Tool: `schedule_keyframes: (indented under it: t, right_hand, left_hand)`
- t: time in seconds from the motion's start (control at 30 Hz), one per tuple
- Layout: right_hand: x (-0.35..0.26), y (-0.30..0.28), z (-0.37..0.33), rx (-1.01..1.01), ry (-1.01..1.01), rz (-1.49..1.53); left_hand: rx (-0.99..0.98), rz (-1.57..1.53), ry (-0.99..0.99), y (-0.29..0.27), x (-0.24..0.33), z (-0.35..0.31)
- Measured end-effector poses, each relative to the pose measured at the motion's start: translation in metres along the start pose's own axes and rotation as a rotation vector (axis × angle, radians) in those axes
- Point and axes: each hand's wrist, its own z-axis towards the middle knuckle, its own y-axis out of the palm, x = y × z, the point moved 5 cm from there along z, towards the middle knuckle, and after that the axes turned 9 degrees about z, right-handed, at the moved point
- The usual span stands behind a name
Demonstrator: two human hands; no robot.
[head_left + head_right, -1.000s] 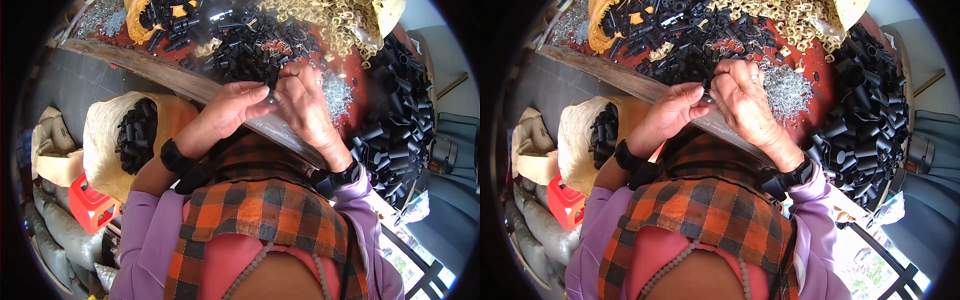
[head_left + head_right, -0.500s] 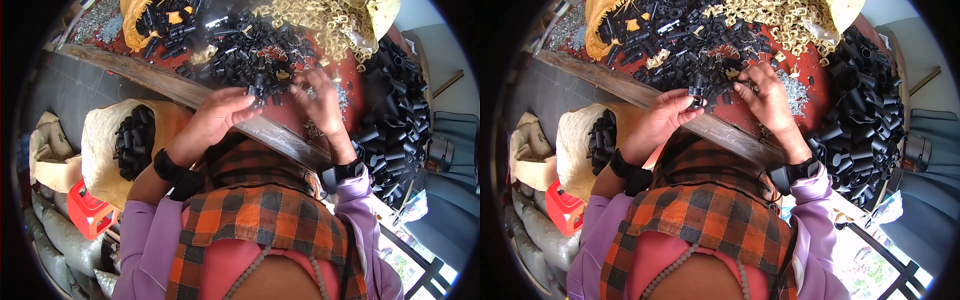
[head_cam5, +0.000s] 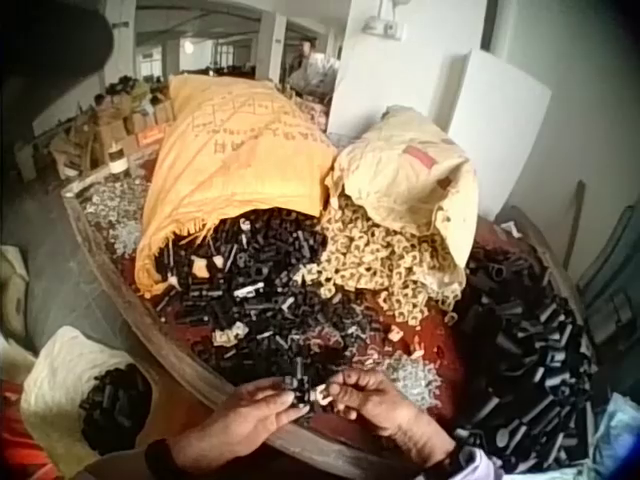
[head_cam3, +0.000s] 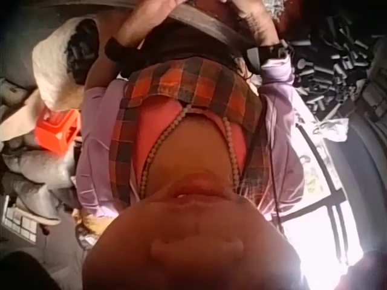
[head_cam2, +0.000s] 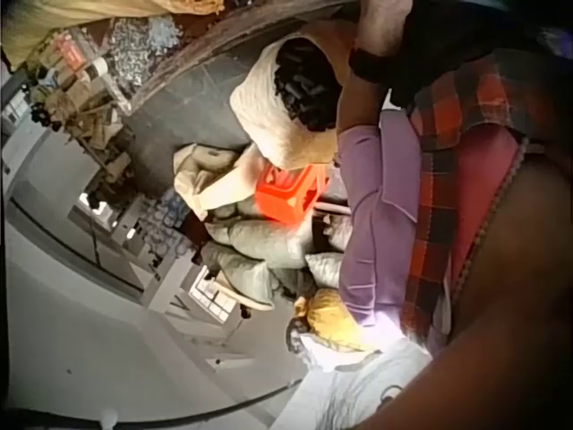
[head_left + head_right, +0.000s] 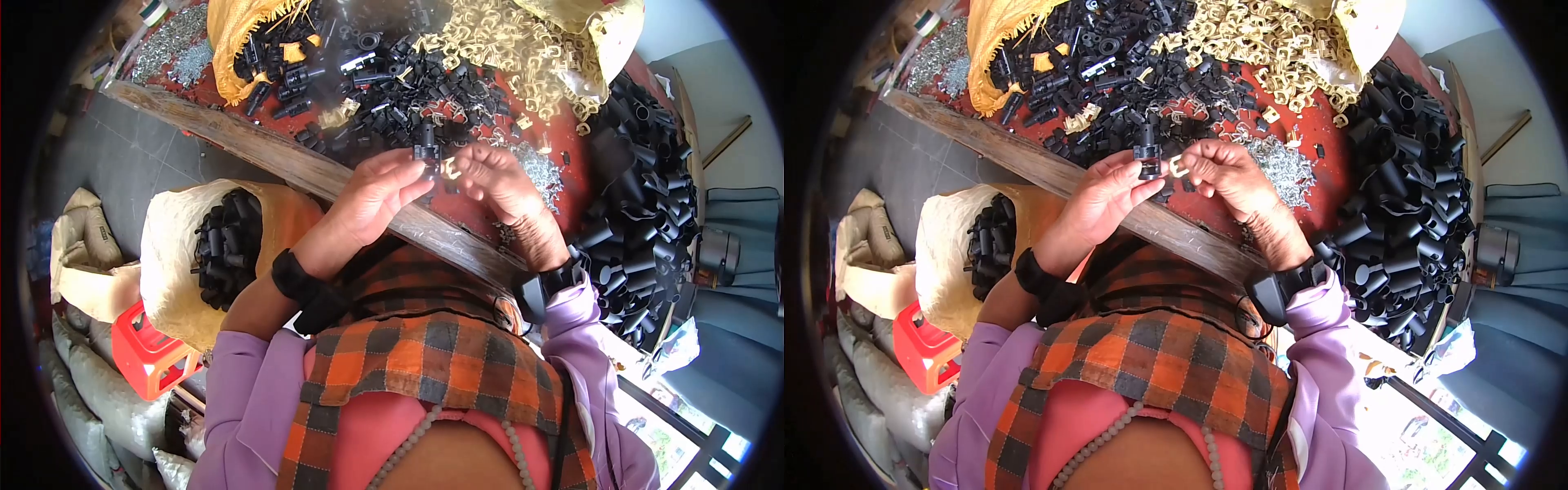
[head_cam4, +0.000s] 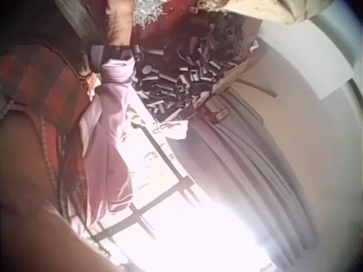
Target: Manually assembling small metal components into black plastic pipe fittings at a factory workbench.
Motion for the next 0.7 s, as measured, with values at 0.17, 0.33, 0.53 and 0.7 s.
schedule_keyframes:
  t: [0.17,0.33,0.53,0.7]
  right_hand:
    - [0.003,0.006,-0.003,0.086,0.002,0.059]
    - [-0.006,0.014,-0.009,0.129,-0.340,-0.267]
    - [-0.011,0.014,-0.011,0.046,-0.302,-0.379]
    - [-0.012,0.011,-0.014,0.054,-0.248,-0.006]
  left_hand:
    - [-0.049,-0.007,0.026,0.011,0.001,0.001]
    - [0.007,0.031,0.082,0.007,0.002,-0.001]
    - [0.009,0.095,0.062,0.008,0.004,-0.005]
    - [0.027,0.028,-0.015,0.005,0.002,-0.006]
